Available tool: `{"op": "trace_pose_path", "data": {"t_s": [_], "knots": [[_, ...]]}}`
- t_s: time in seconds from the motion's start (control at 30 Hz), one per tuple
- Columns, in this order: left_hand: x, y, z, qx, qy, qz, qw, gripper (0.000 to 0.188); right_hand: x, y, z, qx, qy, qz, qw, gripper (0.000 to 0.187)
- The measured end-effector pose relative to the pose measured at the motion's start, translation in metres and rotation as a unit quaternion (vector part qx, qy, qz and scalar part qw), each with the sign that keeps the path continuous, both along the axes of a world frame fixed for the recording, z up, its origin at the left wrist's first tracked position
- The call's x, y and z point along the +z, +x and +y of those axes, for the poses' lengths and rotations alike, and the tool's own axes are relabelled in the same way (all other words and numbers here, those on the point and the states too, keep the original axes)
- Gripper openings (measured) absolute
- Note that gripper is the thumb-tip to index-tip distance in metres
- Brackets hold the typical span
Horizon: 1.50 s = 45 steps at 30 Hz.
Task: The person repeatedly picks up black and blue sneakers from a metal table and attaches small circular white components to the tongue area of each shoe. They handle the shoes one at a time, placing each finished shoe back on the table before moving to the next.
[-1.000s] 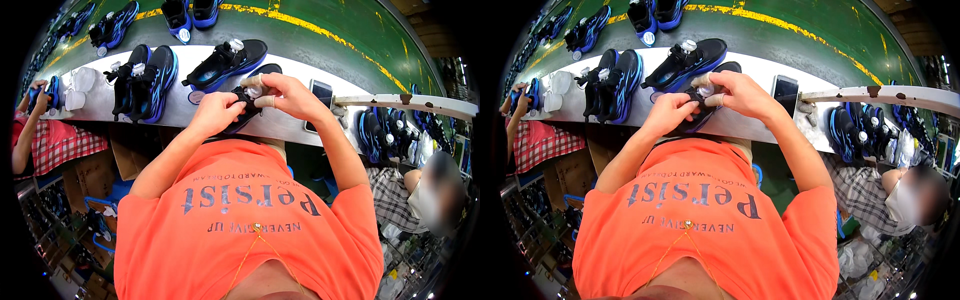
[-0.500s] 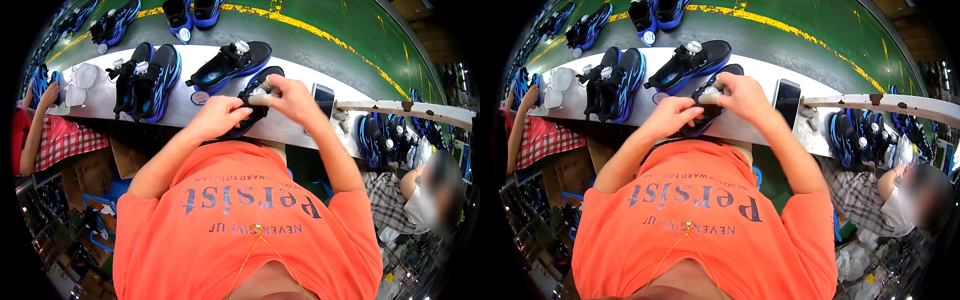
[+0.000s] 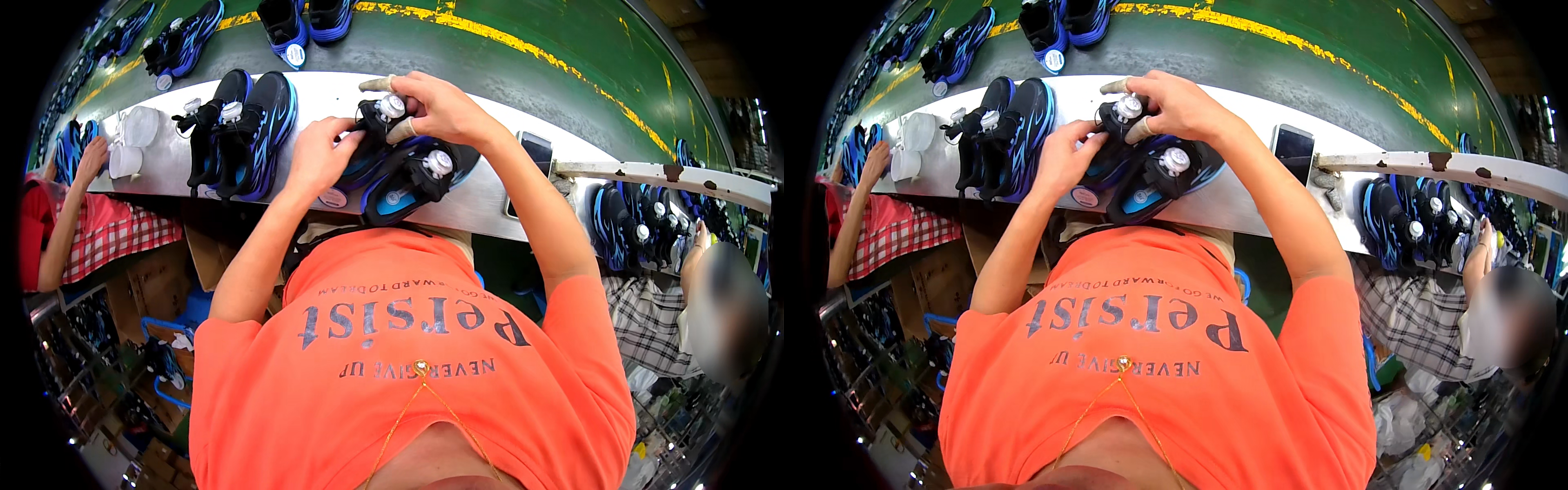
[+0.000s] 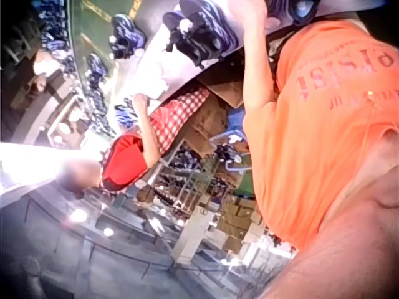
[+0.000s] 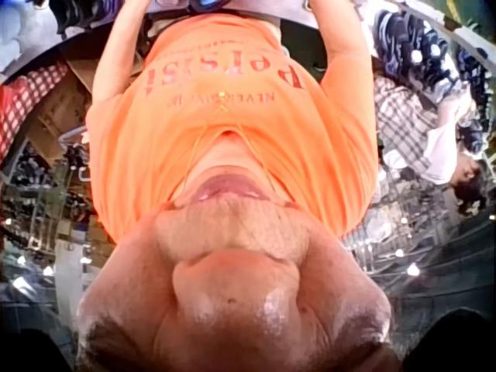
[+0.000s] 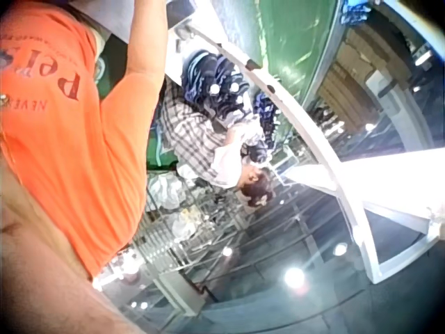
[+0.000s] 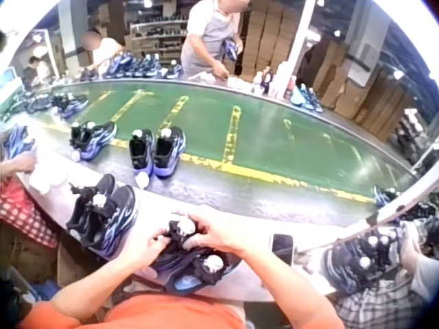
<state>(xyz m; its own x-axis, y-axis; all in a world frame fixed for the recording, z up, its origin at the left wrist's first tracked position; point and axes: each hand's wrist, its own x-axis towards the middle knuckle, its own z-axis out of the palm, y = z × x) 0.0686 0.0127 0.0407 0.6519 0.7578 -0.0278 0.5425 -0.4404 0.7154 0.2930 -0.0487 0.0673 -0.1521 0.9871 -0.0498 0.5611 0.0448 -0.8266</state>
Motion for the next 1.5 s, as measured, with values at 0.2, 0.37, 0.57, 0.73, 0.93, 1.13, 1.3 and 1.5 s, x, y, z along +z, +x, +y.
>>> {"op": "trace_pose_path", "data": {"t_s": [0.2, 0.37, 0.57, 0.73, 0.93, 1.13, 1.3, 1.5], "knots": [[-0.004, 0.01, 0.007, 0.103, -0.076, -0.005, 0.992, 0.026, -0.003, -0.021, -0.009, 0.035, 0.098, -0.135, 0.985, 0.046], [-0.016, 0.002, 0.0, 0.157, -0.053, -0.078, 0.983, 0.027, 0.008, -0.035, -0.013, 0.015, 0.077, -0.227, 0.971, 0.037], [0.031, -0.002, -0.007, -0.001, -0.186, 0.025, 0.982, 0.033, 0.007, -0.026, -0.017, -0.007, 0.019, -0.046, 0.999, 0.036], [0.004, -0.002, -0.006, 0.008, -0.177, 0.012, 0.984, 0.023, 0.0, -0.031, -0.022, -0.067, 0.076, -0.077, 0.992, 0.019], [0.006, -0.002, -0.012, 0.021, -0.154, 0.031, 0.987, 0.022, 0.012, -0.023, -0.018, -0.034, 0.015, -0.035, 0.999, 0.027], [-0.004, -0.002, -0.014, 0.027, -0.153, 0.003, 0.988, 0.024, 0.015, -0.04, -0.019, -0.123, -0.019, -0.159, 0.979, 0.027], [0.002, 0.002, -0.013, 0.03, -0.132, 0.006, 0.991, 0.024, -0.005, -0.027, -0.023, -0.041, 0.143, -0.061, 0.987, 0.029], [0.034, -0.003, -0.027, 0.032, -0.137, 0.017, 0.99, 0.018, 0.029, -0.02, -0.028, -0.119, -0.147, 0.042, 0.981, 0.029]]}}
